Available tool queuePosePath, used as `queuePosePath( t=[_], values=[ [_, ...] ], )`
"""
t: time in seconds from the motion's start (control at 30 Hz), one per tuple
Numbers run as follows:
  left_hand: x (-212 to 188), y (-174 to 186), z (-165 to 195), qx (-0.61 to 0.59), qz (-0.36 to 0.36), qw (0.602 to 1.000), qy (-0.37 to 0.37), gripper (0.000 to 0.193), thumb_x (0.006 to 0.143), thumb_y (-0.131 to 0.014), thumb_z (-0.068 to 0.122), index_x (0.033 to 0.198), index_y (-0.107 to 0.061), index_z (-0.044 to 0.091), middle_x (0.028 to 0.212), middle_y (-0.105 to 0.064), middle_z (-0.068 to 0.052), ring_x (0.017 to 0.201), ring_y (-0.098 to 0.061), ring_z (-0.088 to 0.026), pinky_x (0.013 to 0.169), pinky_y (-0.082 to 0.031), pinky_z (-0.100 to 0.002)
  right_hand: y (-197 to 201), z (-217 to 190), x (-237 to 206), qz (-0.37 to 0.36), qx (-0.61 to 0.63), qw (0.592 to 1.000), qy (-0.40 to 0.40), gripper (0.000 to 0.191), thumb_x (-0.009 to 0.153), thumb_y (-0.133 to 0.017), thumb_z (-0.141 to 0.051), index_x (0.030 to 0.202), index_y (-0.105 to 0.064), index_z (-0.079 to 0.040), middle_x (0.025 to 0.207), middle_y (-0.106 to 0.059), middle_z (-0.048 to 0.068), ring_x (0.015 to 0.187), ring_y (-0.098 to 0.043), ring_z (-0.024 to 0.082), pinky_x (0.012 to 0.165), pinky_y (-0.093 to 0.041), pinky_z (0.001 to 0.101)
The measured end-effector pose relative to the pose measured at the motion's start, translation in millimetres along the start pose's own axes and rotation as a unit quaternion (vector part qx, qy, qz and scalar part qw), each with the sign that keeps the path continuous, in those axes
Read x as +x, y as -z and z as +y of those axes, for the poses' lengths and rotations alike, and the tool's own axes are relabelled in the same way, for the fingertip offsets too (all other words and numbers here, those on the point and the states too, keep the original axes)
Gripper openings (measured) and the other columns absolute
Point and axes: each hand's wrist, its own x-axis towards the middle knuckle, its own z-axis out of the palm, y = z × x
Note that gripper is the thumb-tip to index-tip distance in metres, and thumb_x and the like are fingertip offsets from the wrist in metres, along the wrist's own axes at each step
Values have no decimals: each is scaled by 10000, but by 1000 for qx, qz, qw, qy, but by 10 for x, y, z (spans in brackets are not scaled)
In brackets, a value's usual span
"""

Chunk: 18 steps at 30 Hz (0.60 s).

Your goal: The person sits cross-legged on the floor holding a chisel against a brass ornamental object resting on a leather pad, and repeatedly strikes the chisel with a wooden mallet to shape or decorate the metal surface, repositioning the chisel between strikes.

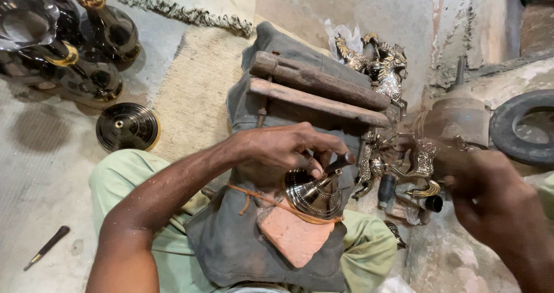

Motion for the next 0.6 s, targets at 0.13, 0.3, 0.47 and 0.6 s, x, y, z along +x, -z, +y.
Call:
queuePosePath(
  t=[0.13, 0.3, 0.47, 0.6],
  values=[
    [-19, 13, 5, -27, 1, 999, 30, 574, 862, -752, 85, 1410, -582, 76, 874, -694, -74, 821, -653, -202, 785, -540, -409, 94, -40, 16, -2, 170, 981, -92, 556, 828, -793, -167, 1252, -501, 41, 1075, -653, 223, 725, -712, 271, 582, -602, 352],
    [-21, 28, 17, -30, -5, 999, 26, 547, 852, -750, 91, 1380, -607, 75, 851, -677, -65, 795, -645, -192, 748, -530, -400, 154, -54, 74, -51, 40, 996, -62, 597, 846, -810, -179, 1356, -540, -27, 1190, -684, 213, 799, -742, 259, 674, -629, 319],
    [11, 55, -42, -43, -3, 999, 2, 583, 872, -770, 149, 1413, -562, 80, 858, -719, -46, 820, -698, -176, 815, -561, -380, 179, -129, 97, -29, 121, 988, -92, 593, 793, -817, -172, 1287, -540, 6, 1039, -692, 200, 815, -738, 293, 678, -615, 392],
    [8, 63, -102, -50, -13, 999, -12, 562, 887, -773, 155, 1408, -584, 63, 868, -698, -69, 847, -687, -185, 842, -567, -390, 213, -97, 65, -93, 71, 977, -179, 581, 816, -815, -224, 1267, -523, -3, 907, -730, 218, 742, -748, 265, 672, -621, 378]
  ],
)
